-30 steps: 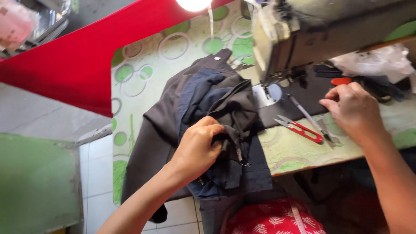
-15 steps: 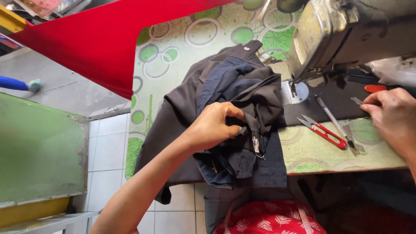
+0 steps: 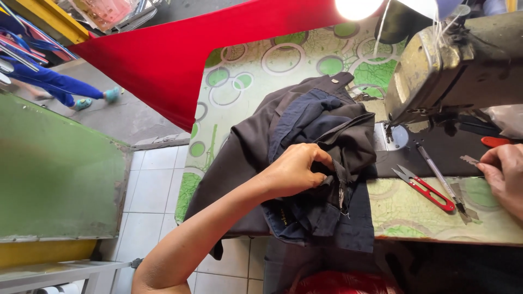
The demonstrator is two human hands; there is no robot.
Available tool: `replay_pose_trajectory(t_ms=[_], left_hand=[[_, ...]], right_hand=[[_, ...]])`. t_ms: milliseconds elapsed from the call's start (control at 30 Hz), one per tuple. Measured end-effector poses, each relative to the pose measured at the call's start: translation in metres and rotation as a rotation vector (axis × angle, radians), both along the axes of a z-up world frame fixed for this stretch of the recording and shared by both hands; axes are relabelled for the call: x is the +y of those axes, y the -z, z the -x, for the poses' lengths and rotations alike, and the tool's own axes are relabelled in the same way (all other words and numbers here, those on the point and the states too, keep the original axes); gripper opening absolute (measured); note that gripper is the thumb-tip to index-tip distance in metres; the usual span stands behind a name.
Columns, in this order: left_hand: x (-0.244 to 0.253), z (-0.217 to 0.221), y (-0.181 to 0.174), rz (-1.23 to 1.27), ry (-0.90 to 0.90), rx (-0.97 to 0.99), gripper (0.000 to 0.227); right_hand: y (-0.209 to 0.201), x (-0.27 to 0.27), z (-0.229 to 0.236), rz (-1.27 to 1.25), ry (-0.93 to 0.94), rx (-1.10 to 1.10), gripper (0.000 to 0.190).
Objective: Trimming loose threads from a pair of trousers using a hand-held thread cutter at a sewing workstation.
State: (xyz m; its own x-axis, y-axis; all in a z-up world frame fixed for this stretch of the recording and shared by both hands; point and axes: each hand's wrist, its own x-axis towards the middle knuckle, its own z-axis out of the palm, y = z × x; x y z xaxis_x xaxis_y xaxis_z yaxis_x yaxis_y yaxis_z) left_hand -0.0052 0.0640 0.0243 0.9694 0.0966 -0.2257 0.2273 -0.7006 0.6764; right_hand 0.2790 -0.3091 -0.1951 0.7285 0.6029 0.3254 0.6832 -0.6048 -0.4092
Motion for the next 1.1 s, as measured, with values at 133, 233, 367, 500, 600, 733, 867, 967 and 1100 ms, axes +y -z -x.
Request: replay_pose_trajectory(t_ms=[133,233,367,500,600,733,867,967,1100], left_hand=[[0.001,0.001,0.006,-0.001,0.026,-0.036,0.034],[0.000,0.001,0.011,-0.013,0.032,-0.061,0.038],[-0.001,0.000,0.016,-0.069,0.080,-0.133,0.044],[-0.006,-0.003,0.009,-0.028,0.034,-0.062,0.038],[-0.006,-0.004,0.005,-0.036,0.021,-0.042,0.039],[-0.002,0.002,0.005,-0.040,0.023,-0.060,0.034],[-0.002,0.008,0.004,-0.023,-0.076,-0.006,0.029],[-0.001,0.007,0.006,-0.014,-0.103,-0.007,0.031],[0.000,0.007,0.006,-0.001,-0.126,0.005,0.026]], right_hand=[[-0.024,0.009,0.018,0.001,0.003,0.031,0.006],[-0.034,0.012,0.020,-0.091,-0.002,0.050,0.019],[-0.066,0.020,0.049,-0.035,-0.032,0.196,0.017],[-0.115,0.056,0.116,-0.077,-0.398,0.354,0.019],[-0.107,0.074,0.139,-0.038,-0.567,0.316,0.021],[-0.109,0.086,0.150,0.054,-0.555,0.199,0.016],[-0.114,0.087,0.155,0.137,-0.587,0.272,0.013],[-0.112,0.088,0.160,0.215,-0.579,0.192,0.016],[-0.098,0.089,0.165,0.370,-0.520,-0.216,0.020]])
